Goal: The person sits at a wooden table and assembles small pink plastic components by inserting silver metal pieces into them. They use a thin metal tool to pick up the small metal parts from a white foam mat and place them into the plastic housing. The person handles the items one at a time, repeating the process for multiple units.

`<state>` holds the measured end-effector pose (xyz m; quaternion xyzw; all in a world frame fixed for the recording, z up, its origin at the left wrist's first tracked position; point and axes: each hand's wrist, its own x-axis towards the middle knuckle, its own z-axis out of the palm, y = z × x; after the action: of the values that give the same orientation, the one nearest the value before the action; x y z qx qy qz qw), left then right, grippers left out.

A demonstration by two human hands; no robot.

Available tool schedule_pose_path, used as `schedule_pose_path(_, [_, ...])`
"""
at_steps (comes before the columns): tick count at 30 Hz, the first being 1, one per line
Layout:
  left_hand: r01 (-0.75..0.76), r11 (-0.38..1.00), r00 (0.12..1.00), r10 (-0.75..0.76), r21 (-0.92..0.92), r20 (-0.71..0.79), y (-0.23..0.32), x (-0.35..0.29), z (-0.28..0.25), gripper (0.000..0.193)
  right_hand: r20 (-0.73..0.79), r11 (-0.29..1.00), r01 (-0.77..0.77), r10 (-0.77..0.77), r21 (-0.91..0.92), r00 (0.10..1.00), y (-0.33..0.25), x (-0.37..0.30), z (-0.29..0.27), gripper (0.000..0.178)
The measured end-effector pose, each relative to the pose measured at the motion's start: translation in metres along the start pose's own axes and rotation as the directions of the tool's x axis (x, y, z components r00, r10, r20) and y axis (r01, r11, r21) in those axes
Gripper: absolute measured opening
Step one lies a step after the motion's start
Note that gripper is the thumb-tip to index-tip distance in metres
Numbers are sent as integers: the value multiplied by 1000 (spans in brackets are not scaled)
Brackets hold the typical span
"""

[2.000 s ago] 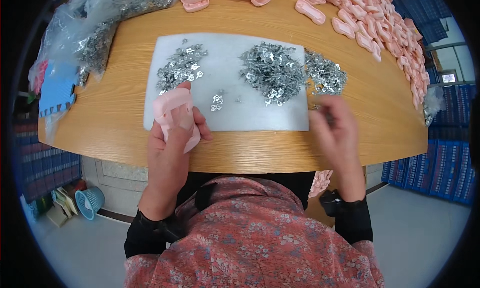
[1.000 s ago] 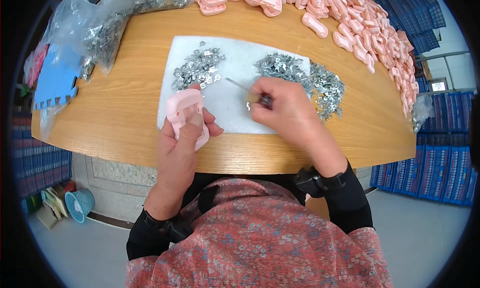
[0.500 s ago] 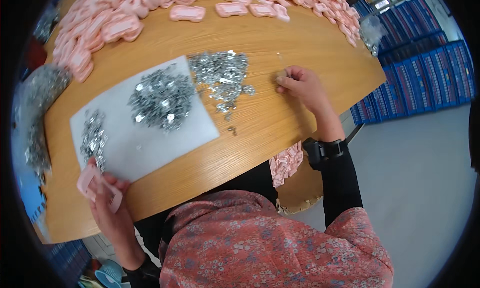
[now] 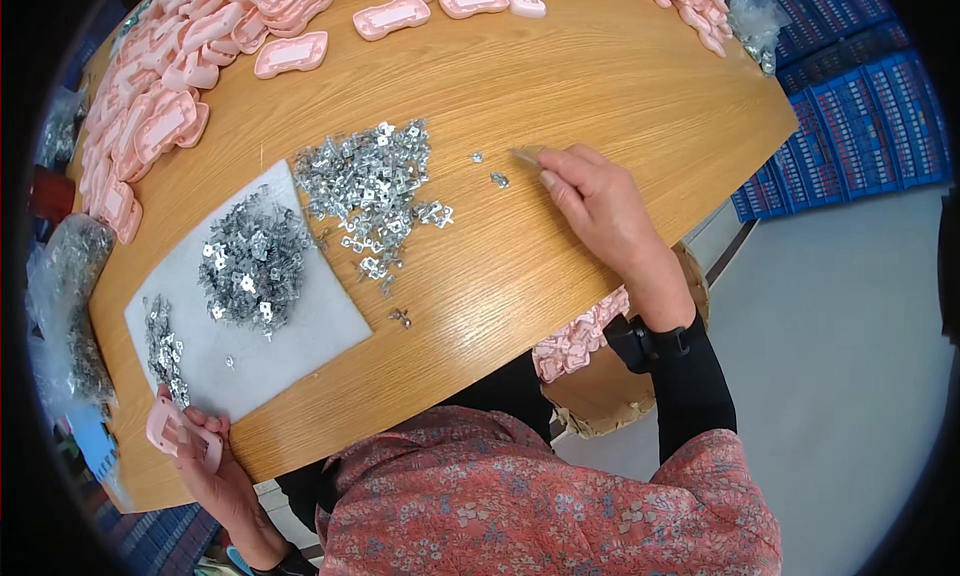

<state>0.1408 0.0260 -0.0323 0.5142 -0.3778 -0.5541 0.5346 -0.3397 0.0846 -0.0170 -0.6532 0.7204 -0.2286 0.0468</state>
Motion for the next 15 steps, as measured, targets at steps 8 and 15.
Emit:
schedule_pose_path(8, [-20,999,1000,20,35,-2,-1,0,2,65,163,667,-309,273,678,948,0,20,9,13])
schedule_pose_path(15, [-17,1000,1000,17,14,16,-4,1,-7,67,368,475,-441,244,761,897,28,31,1,16])
